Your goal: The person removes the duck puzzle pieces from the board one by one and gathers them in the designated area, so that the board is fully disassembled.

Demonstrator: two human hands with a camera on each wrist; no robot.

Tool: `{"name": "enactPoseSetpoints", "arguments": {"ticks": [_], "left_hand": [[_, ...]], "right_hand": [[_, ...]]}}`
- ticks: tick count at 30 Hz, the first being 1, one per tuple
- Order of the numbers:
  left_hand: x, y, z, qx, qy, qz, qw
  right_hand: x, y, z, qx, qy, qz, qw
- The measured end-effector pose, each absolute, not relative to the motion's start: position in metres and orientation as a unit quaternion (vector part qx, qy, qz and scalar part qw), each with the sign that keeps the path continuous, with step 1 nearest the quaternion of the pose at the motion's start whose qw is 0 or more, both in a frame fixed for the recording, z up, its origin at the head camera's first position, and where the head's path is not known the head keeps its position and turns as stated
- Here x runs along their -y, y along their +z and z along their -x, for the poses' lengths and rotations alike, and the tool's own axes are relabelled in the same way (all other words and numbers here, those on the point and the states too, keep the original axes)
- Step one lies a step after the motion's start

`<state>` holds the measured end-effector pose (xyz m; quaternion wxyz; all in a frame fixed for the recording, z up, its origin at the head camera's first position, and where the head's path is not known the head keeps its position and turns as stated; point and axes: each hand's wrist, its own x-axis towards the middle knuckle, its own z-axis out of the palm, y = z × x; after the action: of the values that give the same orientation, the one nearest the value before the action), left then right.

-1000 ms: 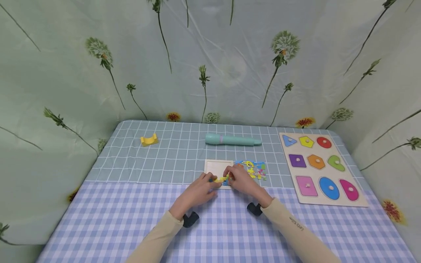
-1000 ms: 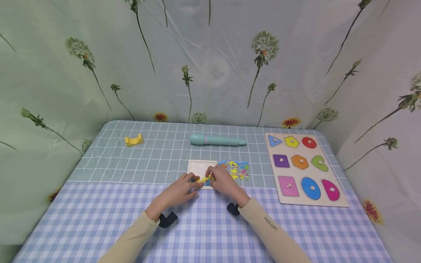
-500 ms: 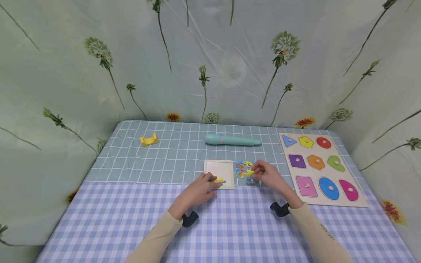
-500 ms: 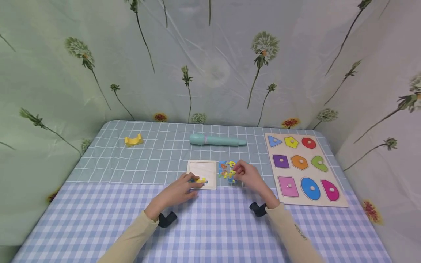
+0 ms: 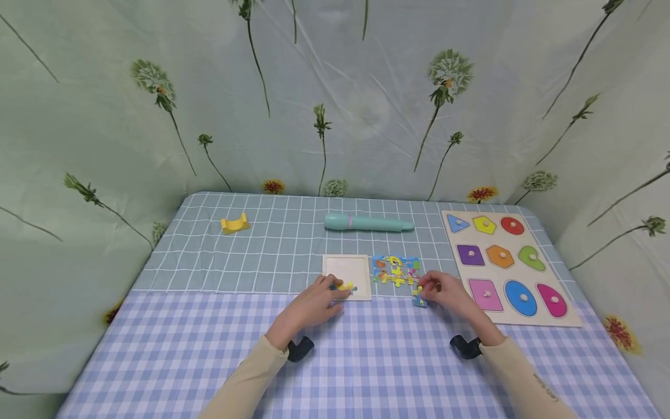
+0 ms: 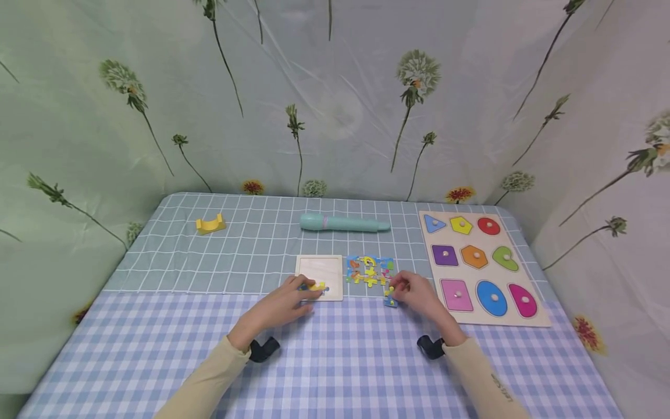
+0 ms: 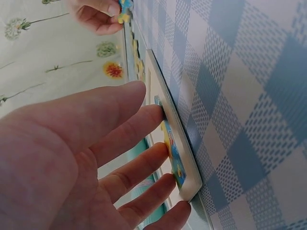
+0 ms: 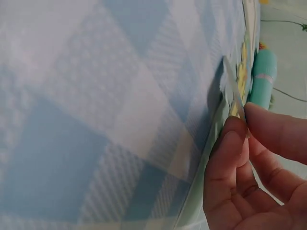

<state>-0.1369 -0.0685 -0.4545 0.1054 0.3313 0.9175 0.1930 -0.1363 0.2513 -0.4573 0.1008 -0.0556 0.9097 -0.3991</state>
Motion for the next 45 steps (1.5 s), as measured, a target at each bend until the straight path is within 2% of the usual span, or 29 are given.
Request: {"name": "enactPoseSetpoints", "arguments": {"ticks": [6,15,21,25,36,45], "left_hand": [[0.069,-0.454,0.136,-0.917,0.198,-0.331,0.103],[0.074,-0.458,0.134,-0.916,0.205,-0.333,0.091],[0.079,-0.459,0.131,-0.910,0.223,-0.342,0.071],[0.081,-0.460,0.131,-0.907,0.233,-0.345,0.070],[0.094,-0.463,0.131,-0.905,0.244,-0.341,0.077],[0.097,-0.460,0.132,-0.903,0.247,-0.338,0.094]], "right_hand": [[-0.242,-0.460,0.135,-0.935,-0.345,0.049,0.066],[-0.232,-0.457,0.139,-0.957,-0.275,0.084,0.049],[-0.212,-0.456,0.150,-0.932,-0.324,0.163,0.024],[-0.195,-0.456,0.157,-0.929,-0.300,0.216,0.010],[-0.176,-0.453,0.159,-0.948,-0.210,0.239,0.022],[-0.166,-0.455,0.161,-0.928,-0.277,0.247,0.026]]}}
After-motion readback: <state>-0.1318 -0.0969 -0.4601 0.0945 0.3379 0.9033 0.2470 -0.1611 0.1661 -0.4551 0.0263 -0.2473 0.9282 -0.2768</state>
